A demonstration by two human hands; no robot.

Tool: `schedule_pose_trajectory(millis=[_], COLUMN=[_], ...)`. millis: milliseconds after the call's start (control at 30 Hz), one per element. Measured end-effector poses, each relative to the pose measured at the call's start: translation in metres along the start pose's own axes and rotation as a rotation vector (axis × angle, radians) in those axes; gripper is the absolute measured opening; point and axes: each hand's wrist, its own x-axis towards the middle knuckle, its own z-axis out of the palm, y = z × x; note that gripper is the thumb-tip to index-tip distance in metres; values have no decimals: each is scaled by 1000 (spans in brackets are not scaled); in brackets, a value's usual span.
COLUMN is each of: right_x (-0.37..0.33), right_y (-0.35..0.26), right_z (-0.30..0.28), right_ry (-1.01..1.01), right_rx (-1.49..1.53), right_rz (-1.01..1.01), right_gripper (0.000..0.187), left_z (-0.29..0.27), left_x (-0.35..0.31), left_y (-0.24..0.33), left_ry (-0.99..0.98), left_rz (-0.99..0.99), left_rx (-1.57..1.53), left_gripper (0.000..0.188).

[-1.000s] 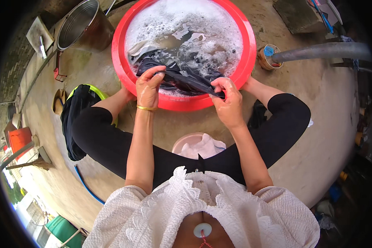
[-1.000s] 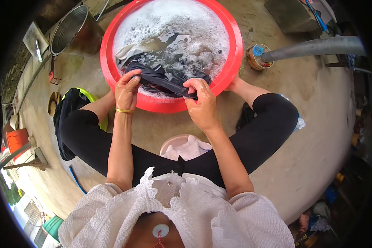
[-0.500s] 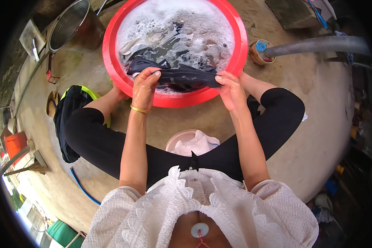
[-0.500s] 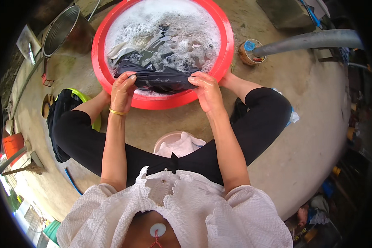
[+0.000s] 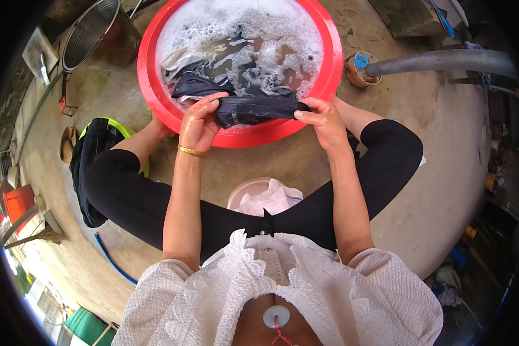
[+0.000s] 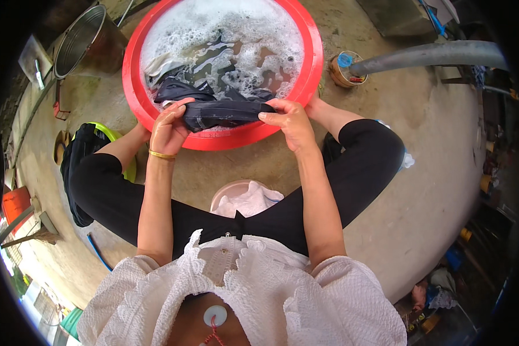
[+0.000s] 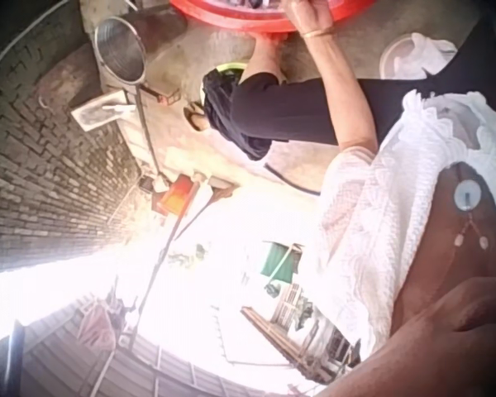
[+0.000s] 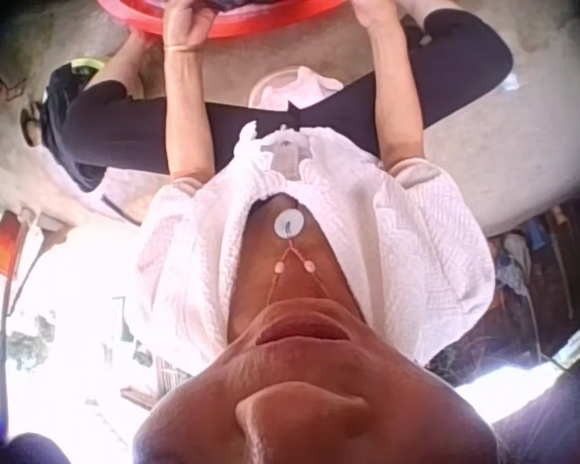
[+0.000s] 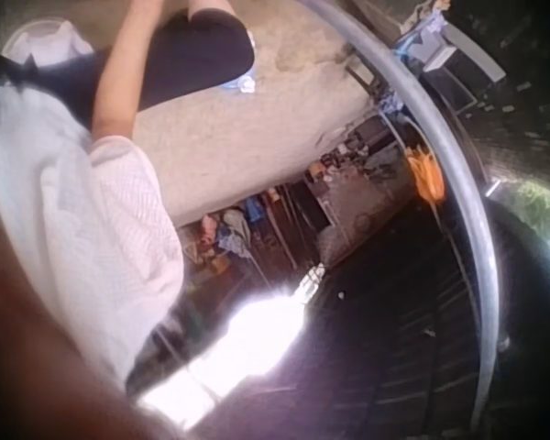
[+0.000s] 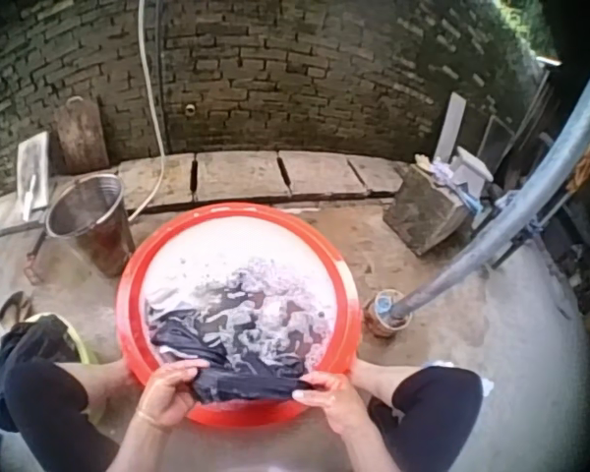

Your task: Hand-washing clothes in a red plastic tub with soapy water.

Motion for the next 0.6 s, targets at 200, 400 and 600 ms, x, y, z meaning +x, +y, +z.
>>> schedule_pose_trajectory(millis=[200, 400, 600], right_x=[14, 0, 83], right_y=[13, 15, 61], right_z=[9, 142, 82], right_ry=[-20, -299, 286], right_rx=[640, -571, -1159], right_rz=[-88, -445, -253], right_gripper=[32, 27, 50], left_z=[9, -68, 29], left_x=[9, 41, 31], left_y=[-18, -85, -119], left_ry=[0, 69, 430], left_rz=[-10, -92, -201], left_rx=[-74, -372, -438], left_gripper=[22, 30, 22])
